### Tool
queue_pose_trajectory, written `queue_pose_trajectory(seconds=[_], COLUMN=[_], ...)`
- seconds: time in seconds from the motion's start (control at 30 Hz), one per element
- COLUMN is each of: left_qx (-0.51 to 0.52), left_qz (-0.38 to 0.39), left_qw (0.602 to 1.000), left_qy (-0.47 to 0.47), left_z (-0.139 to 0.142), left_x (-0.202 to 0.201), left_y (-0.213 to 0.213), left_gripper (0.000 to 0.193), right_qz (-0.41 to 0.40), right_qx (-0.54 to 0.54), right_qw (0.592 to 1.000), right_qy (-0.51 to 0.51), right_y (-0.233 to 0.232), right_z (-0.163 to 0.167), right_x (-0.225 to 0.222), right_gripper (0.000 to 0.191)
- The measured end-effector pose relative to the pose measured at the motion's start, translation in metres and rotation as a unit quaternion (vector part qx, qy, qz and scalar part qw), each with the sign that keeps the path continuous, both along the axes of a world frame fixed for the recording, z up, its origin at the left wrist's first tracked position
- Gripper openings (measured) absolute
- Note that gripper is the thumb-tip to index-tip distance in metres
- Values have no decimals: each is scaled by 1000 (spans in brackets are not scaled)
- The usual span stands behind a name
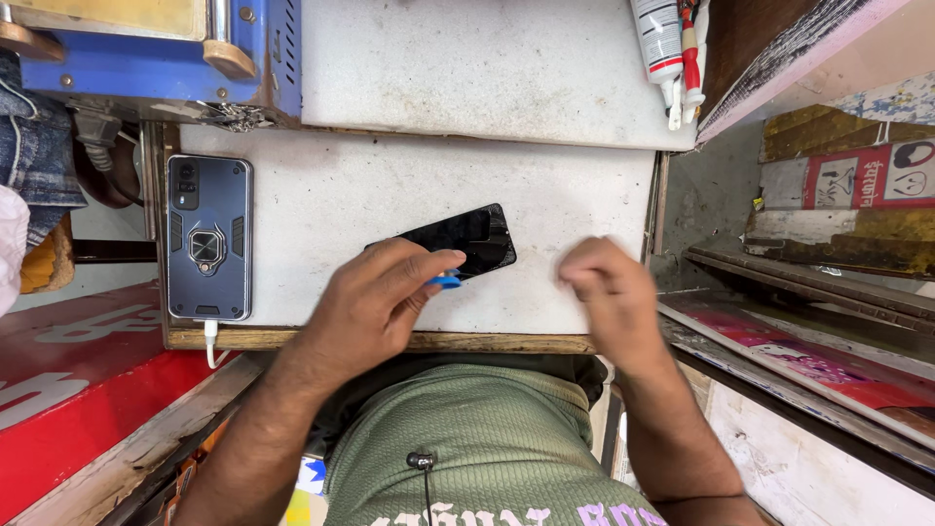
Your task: The person works on a cracked smartphone at a repair bench, using a roll of blue tape to apply tape strips along the phone's screen edge. They reposition and turn the phone repeatedly, press the tape down around the edges, and continue taping different sides of the device.
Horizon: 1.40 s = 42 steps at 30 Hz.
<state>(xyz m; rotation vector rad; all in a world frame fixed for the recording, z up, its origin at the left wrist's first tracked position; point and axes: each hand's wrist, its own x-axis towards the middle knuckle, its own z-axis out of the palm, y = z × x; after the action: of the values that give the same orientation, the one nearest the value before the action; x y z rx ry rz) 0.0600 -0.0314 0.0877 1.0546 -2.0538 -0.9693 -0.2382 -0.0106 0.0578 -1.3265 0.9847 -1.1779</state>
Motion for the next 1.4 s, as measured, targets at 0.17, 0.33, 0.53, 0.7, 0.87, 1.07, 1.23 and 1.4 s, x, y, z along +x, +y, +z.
queue_pose_trajectory(seconds=[0.17, 0.33, 0.53, 0.7, 0.87, 1.07, 1.23, 1.4], left_qx=[106, 101, 187, -62, -153, -155, -150, -156], left_qz=[-8, -46, -31, 6, 27, 23, 22, 25], left_qw=[993, 994, 974, 984, 962, 960, 959, 958], left_qy=[-53, 10, -126, -167, -225, -230, -240, -238], left_z=[3, -17, -30, -44, -67, -77, -77, -78], left_x=[11, -7, -27, -24, -24, -24, -25, -25], left_y=[-25, -61, -65, -65, -58, -54, -53, -51], left_gripper=[40, 23, 35, 38, 42, 39, 38, 37], right_qz=[183, 114, -10, 2, 47, 53, 60, 57], right_qx=[-79, 141, 169, -55, -96, -82, -80, -71], right_qw=[875, 975, 979, 927, 833, 832, 820, 823], right_qy=[442, -131, -115, 371, 542, 546, 563, 561], right_y=[-7, -25, -48, -44, -42, -41, -39, -40], right_z=[7, -26, -53, -30, -6, -3, -6, -7], right_x=[5, -9, -14, 8, 26, 31, 29, 31], right_gripper=[25, 27, 29, 30, 60, 70, 69, 64])
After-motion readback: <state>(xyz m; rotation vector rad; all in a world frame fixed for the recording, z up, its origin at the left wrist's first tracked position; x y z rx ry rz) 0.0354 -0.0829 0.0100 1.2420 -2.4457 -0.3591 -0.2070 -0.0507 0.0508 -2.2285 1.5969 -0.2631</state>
